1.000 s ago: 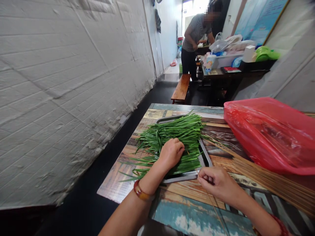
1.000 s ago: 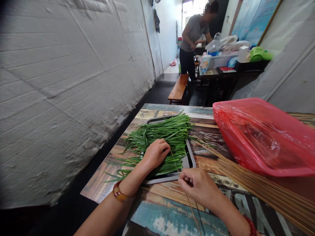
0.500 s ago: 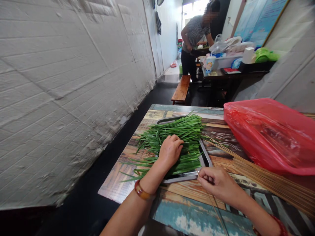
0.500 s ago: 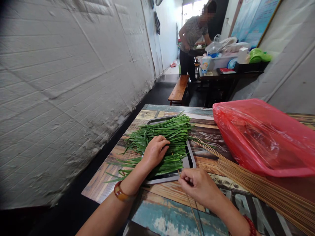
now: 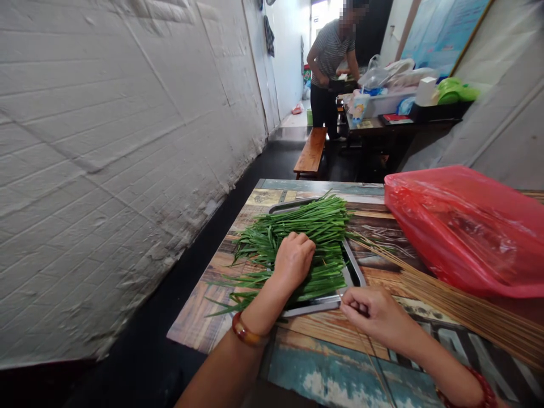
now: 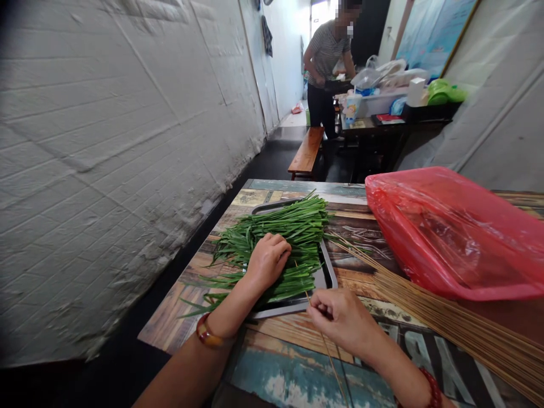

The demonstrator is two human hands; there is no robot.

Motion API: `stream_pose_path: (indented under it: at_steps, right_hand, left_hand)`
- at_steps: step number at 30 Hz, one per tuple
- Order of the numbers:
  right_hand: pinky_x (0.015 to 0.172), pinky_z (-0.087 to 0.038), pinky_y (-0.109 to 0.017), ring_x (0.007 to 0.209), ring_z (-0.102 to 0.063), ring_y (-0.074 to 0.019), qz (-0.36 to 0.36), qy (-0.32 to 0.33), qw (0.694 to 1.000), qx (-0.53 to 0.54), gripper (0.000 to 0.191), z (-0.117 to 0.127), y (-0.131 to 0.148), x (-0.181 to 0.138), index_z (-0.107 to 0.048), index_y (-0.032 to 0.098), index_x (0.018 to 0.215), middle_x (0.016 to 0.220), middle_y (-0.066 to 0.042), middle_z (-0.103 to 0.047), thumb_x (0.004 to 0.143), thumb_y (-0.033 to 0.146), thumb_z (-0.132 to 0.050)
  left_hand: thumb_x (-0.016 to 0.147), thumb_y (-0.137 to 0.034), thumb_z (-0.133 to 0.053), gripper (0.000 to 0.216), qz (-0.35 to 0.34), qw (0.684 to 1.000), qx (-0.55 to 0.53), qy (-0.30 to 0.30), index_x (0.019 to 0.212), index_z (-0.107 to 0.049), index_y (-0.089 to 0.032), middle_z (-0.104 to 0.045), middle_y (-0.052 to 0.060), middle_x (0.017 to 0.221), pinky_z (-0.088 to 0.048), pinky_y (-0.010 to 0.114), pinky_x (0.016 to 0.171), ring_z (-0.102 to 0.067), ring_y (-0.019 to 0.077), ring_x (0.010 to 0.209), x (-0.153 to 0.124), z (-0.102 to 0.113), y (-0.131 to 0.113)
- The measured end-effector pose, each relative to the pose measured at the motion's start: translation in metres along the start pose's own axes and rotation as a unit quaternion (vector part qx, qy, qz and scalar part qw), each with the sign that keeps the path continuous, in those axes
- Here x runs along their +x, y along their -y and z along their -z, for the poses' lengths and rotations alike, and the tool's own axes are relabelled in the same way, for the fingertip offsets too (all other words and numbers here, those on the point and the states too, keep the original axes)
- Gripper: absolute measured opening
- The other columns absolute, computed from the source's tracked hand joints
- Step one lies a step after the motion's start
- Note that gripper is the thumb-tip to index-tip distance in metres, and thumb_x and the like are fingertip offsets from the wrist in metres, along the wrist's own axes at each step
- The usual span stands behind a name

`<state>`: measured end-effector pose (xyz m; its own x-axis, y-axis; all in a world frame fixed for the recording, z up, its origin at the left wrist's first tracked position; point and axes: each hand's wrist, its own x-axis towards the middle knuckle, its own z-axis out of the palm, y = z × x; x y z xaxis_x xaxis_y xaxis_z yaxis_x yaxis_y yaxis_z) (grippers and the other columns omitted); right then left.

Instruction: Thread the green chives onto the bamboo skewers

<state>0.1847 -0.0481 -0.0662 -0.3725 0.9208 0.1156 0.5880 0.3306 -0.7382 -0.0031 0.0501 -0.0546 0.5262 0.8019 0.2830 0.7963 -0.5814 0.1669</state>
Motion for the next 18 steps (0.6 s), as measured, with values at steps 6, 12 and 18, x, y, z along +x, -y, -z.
stream_pose_path:
  at_steps: [6,12,18]
  right_hand:
    - [0.046,-0.029,-0.021,0.047,-0.042,-0.0084,0.002,0.005,1.000,-0.004,0.019,-0.0006,-0.0021,0.0005,-0.057,0.018,0.062,0.051,0.005,-0.047,0.078,0.013,-0.047]
    - [0.046,-0.028,-0.021,0.047,-0.042,-0.0087,-0.002,0.008,1.000,-0.008,0.020,0.0024,0.0018,0.0007,-0.055,0.018,0.061,0.051,0.005,-0.045,0.079,0.015,-0.047]
    - [0.046,-0.029,-0.021,0.047,-0.042,-0.0087,-0.002,0.013,1.000,0.011,0.019,0.0031,0.0008,0.0001,-0.056,0.018,0.063,0.052,0.005,-0.046,0.080,0.016,-0.047]
  left_hand:
    - [0.087,-0.018,-0.045,0.015,0.014,1.000,0.000,-0.011,0.081,-0.059,-0.019,-0.061,0.005,0.084,-0.037,0.031,0.071,-0.048,0.0179,0.081,0.0002,-0.0006,-0.0019]
    - [0.085,-0.026,-0.052,0.014,-0.006,1.000,-0.020,-0.002,0.089,-0.065,-0.023,-0.062,0.004,0.087,-0.035,0.032,0.071,-0.049,0.0189,0.083,-0.0011,-0.0001,-0.0020]
    - [0.080,-0.016,-0.053,0.010,0.031,0.993,-0.103,-0.048,0.081,-0.062,-0.020,-0.063,0.004,0.088,-0.037,0.032,0.075,-0.051,0.0181,0.086,-0.0019,-0.0013,-0.0009]
